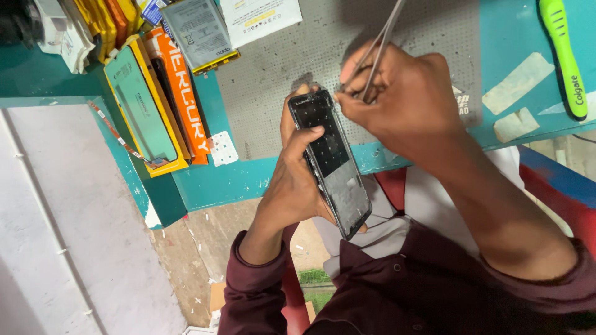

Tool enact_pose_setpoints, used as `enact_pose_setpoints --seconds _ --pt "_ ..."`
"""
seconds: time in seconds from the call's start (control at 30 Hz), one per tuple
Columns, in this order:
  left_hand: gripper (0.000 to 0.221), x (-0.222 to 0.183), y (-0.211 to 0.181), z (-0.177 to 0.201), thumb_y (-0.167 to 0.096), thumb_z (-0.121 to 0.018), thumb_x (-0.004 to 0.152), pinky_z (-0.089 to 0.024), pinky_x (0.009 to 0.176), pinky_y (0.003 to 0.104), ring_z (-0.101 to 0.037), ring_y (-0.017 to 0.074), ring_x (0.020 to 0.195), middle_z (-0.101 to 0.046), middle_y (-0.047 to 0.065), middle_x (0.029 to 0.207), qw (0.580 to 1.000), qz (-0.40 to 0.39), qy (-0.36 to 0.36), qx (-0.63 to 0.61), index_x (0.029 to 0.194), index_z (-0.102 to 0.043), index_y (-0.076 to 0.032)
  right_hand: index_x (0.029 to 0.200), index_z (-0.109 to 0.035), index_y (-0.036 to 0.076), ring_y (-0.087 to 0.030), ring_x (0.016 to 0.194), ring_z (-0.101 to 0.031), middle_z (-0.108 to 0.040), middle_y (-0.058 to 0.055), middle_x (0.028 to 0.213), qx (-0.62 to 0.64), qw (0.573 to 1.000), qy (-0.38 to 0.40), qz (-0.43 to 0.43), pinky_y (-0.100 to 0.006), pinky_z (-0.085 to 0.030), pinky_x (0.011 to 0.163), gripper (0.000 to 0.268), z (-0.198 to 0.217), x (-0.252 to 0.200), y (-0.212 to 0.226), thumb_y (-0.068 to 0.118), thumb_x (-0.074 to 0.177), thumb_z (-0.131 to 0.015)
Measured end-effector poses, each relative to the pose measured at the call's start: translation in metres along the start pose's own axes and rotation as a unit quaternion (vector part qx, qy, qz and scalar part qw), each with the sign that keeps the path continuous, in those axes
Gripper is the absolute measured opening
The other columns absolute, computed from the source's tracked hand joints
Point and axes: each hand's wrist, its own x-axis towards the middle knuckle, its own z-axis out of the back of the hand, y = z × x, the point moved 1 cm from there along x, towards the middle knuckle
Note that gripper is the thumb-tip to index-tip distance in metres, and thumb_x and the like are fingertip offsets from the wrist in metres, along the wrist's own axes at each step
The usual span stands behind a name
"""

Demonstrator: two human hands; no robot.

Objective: The person cleans the back of a disassembled smartphone using a small brush and tweezers. They remove debris from the edges and surface of the phone's back panel while holding it in their left hand.

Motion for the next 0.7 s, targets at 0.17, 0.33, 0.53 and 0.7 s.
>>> enact_pose_setpoints --seconds 0.17,0.33,0.53,0.7 --pt "0.146 -0.0012 0.0011 -0.0005 -0.056 -0.105 0.036 -0.036 0.126 0.048 -0.027 0.0482 0.153 -0.012 0.030 0.162 1.000 0.008 0.002 0.000 0.149 -0.021 -0.017 0.108 -0.068 0.001 -0.012 0.079 -0.077 -0.076 -0.007 0.090 -0.001 1.000 -0.011 0.021 -0.025 -0.060 0.068 0.024 -0.0026 0.0010 -0.0005 0.008 0.093 -0.085" --pt "0.147 -0.0005 0.0020 -0.0013 -0.058 -0.104 0.037 -0.038 0.126 0.047 -0.027 0.0482 0.153 -0.011 0.030 0.163 1.000 -0.002 0.001 -0.004 0.150 -0.019 -0.018 0.108 -0.069 0.002 -0.012 0.077 -0.076 -0.075 -0.006 0.087 -0.025 0.999 -0.006 0.024 -0.025 -0.059 0.065 0.023 -0.0006 -0.0019 -0.0026 0.009 0.094 -0.085" --pt "0.147 -0.0008 0.0015 -0.0013 -0.058 -0.104 0.040 -0.036 0.126 0.048 -0.027 0.0473 0.153 -0.011 0.032 0.164 1.000 -0.008 0.001 0.007 0.150 -0.017 -0.017 0.105 -0.070 0.002 -0.013 0.065 -0.073 -0.075 -0.006 0.082 -0.014 0.999 0.048 -0.008 -0.027 -0.055 0.057 0.025 0.0049 -0.0043 -0.0023 0.009 0.087 -0.086" --pt "0.145 -0.0043 0.0035 -0.0019 -0.056 -0.103 0.038 -0.037 0.125 0.047 -0.031 0.0475 0.150 -0.014 0.032 0.159 1.000 0.008 0.003 0.009 0.149 -0.020 -0.014 0.107 -0.067 0.002 -0.013 0.080 -0.076 -0.075 -0.006 0.090 -0.002 0.998 -0.001 0.058 -0.026 -0.059 0.070 0.022 0.0012 -0.0017 -0.0026 0.008 0.095 -0.085"
